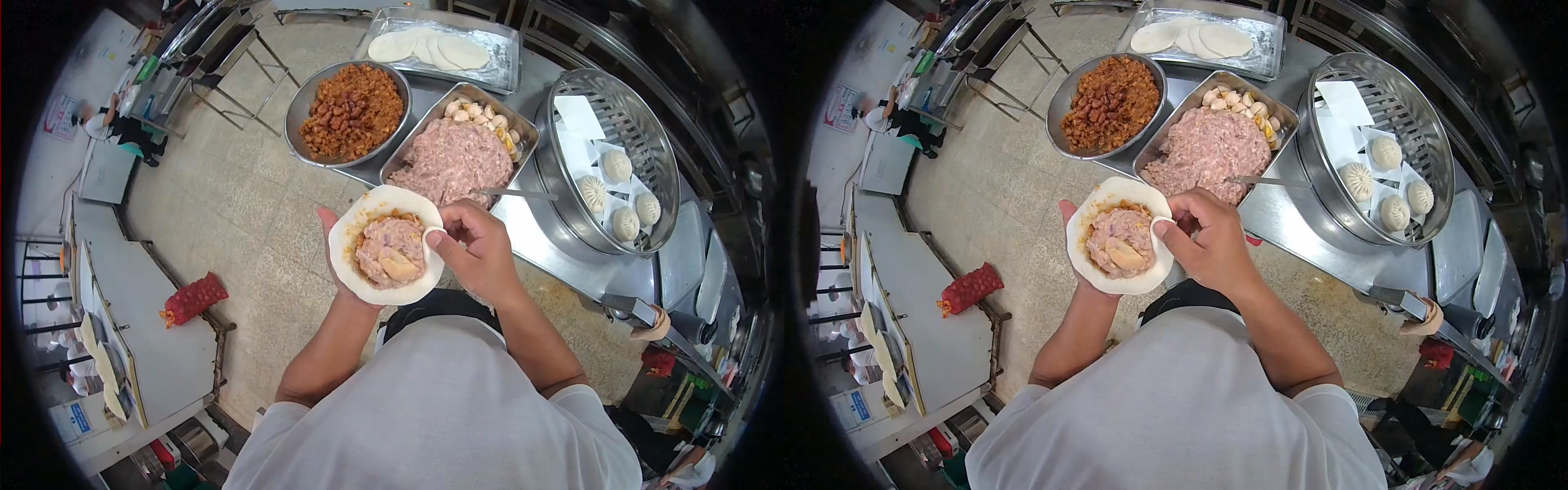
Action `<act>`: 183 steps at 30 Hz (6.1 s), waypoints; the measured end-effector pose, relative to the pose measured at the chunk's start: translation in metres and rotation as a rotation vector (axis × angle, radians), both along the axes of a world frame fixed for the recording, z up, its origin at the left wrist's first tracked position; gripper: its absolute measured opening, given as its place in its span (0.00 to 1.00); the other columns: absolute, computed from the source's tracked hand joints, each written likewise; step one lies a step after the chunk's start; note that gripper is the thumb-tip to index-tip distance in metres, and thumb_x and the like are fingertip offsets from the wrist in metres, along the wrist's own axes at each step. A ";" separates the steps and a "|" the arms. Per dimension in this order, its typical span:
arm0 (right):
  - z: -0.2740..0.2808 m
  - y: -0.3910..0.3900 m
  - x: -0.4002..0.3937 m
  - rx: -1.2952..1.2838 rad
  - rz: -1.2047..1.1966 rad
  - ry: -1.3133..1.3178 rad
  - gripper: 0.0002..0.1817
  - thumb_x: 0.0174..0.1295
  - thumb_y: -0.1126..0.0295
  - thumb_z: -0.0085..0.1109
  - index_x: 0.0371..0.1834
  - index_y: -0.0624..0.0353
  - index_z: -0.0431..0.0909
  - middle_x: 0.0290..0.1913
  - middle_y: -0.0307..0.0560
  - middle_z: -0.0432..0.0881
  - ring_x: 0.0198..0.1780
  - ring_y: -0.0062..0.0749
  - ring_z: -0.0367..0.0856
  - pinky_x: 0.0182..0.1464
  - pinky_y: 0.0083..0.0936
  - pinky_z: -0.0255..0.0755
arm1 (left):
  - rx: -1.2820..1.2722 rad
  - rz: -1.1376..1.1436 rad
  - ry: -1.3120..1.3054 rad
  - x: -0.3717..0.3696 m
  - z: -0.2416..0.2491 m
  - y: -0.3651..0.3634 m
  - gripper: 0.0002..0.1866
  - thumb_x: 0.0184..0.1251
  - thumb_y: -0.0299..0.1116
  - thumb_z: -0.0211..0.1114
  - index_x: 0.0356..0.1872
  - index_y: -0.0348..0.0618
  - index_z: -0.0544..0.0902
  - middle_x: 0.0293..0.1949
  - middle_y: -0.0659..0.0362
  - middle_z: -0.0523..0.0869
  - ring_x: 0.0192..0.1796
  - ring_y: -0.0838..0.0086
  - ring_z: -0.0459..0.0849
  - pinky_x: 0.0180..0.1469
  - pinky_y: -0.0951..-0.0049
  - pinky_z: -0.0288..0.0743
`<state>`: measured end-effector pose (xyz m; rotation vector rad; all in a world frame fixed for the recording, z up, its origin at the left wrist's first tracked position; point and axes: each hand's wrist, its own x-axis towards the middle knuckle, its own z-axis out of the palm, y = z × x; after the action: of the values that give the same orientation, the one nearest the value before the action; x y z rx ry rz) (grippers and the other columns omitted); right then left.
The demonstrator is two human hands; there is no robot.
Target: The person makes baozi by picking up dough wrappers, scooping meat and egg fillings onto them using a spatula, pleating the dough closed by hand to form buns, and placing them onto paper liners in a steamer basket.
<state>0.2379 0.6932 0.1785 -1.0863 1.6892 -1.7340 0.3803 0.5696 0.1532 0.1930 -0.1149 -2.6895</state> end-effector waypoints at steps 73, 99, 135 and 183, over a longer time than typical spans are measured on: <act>0.054 0.007 -0.008 0.153 -0.018 0.303 0.05 0.58 0.75 0.60 0.32 0.67 0.78 0.27 0.52 0.75 0.28 0.45 0.76 0.32 0.36 0.69 | -0.582 -0.309 -0.314 0.008 0.031 -0.017 0.63 0.52 0.85 0.42 0.73 0.34 0.61 0.68 0.46 0.73 0.67 0.61 0.78 0.66 0.59 0.77; 0.043 0.005 -0.014 0.157 0.023 0.467 0.06 0.56 0.75 0.63 0.34 0.66 0.79 0.27 0.52 0.77 0.28 0.43 0.78 0.32 0.36 0.70 | -0.660 -0.392 -0.237 0.016 0.024 -0.029 0.57 0.53 0.74 0.65 0.73 0.38 0.62 0.61 0.50 0.80 0.56 0.65 0.86 0.36 0.65 0.89; 0.031 -0.012 -0.021 0.205 0.105 0.462 0.06 0.56 0.75 0.61 0.32 0.67 0.77 0.30 0.58 0.78 0.33 0.55 0.79 0.37 0.44 0.72 | -0.916 -0.648 -0.641 -0.006 0.054 -0.048 0.34 0.59 0.37 0.73 0.67 0.49 0.72 0.50 0.61 0.85 0.43 0.79 0.86 0.24 0.78 0.76; 0.015 -0.015 -0.008 0.271 0.044 0.461 0.08 0.55 0.73 0.59 0.27 0.69 0.76 0.29 0.63 0.79 0.34 0.58 0.80 0.41 0.46 0.73 | -0.634 -0.565 -0.623 -0.015 0.002 -0.045 0.45 0.68 0.73 0.46 0.70 0.43 0.71 0.61 0.55 0.79 0.62 0.66 0.80 0.65 0.62 0.72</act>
<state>0.2302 0.6780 0.1940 -1.4537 2.0772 -1.2374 0.3656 0.5243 0.1549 0.8899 -1.3565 -2.8376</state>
